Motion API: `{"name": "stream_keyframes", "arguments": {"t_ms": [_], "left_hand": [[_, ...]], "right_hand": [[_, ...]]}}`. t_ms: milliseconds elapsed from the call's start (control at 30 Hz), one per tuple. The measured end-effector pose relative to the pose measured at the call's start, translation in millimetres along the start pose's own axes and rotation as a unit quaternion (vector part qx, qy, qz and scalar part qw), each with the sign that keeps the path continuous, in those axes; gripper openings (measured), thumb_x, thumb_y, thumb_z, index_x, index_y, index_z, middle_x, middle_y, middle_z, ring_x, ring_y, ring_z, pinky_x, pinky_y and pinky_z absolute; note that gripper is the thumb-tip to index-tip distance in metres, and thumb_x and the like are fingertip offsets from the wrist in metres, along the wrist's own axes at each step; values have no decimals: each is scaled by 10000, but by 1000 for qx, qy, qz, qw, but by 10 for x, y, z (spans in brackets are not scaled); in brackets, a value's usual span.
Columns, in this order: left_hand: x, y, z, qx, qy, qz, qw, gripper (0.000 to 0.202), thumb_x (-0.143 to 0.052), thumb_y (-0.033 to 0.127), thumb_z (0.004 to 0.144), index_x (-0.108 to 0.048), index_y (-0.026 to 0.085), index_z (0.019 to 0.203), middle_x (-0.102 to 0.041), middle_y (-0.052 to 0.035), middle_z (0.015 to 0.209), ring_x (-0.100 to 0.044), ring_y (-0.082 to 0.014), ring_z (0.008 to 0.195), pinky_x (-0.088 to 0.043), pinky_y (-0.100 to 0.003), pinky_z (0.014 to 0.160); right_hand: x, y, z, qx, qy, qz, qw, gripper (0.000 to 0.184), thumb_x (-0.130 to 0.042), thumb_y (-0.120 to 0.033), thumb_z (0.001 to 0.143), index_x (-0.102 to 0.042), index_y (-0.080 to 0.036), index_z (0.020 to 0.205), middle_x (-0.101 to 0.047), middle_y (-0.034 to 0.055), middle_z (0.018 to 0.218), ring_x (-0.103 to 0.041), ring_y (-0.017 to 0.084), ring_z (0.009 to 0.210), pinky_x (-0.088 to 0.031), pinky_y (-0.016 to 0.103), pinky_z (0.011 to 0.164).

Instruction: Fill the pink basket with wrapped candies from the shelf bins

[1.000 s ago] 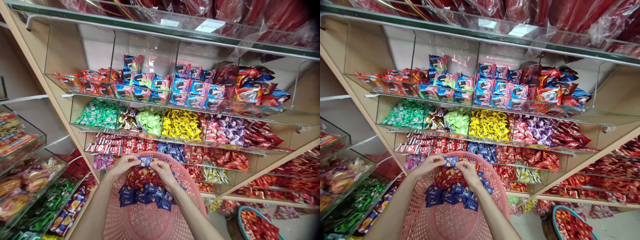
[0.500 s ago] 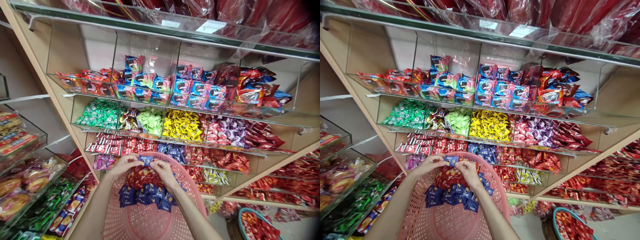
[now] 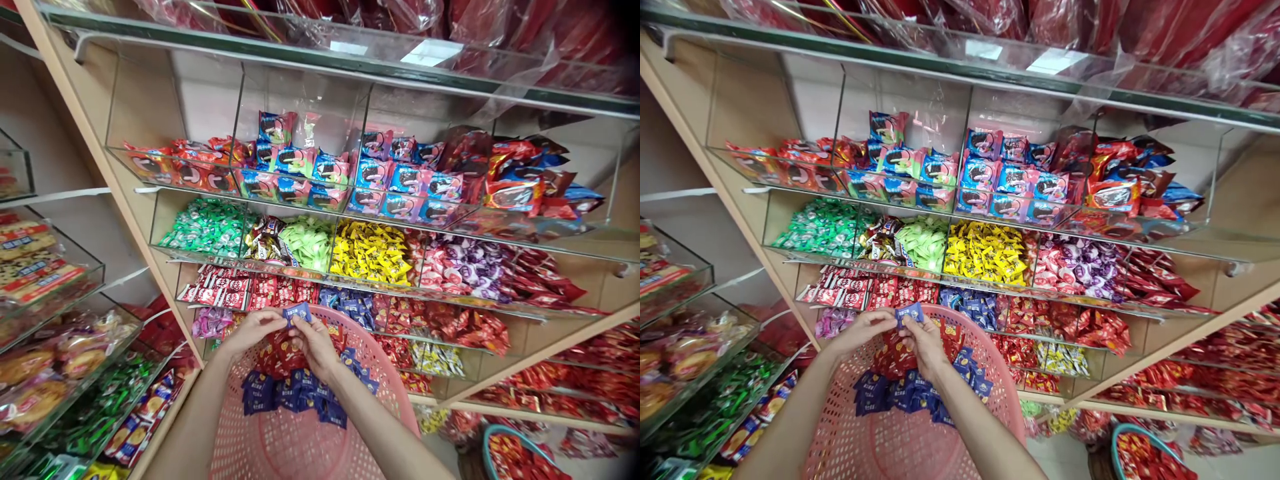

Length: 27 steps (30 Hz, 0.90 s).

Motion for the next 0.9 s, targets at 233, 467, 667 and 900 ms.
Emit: {"name": "stream_keyframes", "arguments": {"t_ms": [233,467,667,900], "left_hand": [[-6,-25,17,26,8,-5,1000,286,-628,455,681,-685,179,728,-621,-45,1040,-552,-192,967,-395,-290,870],[0,-46,9,31,0,-9,999,228,-653,394,658,-626,173,610,-608,-44,1078,-535,-200,1029,-350,-316,926],[-25,-84,11,49,-17,-20,998,221,-660,366,641,-610,158,585,-590,-45,1082,-552,-186,943,-382,-299,848],[-26,-119,27,40,-15,-15,999,245,-669,399,640,-648,157,609,-591,-52,1102,-558,-187,947,-386,-306,859]], "right_hand": [[64,-73,-72,-79,-192,-241,948,301,-738,-384,616,-657,-163,804,-583,-58,577,-468,39,453,-347,155,441],[110,-8,-97,-120,-157,-141,970,295,-719,-380,636,-629,-162,814,-645,-12,735,-570,66,610,-440,172,571],[198,-38,-78,-25,-56,-185,981,463,-723,-403,623,-527,-190,985,-592,-41,701,-548,80,555,-435,202,538],[209,-133,-69,180,-51,-436,880,410,-667,-354,705,-546,-189,1060,-537,-21,751,-465,96,574,-395,225,546]]}}
Point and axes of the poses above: each hand's wrist, its own z-axis towards the middle knuckle, its own x-axis out of the back of the hand, y = z × x, the point moved 5 cm from there along z, towards the middle knuckle
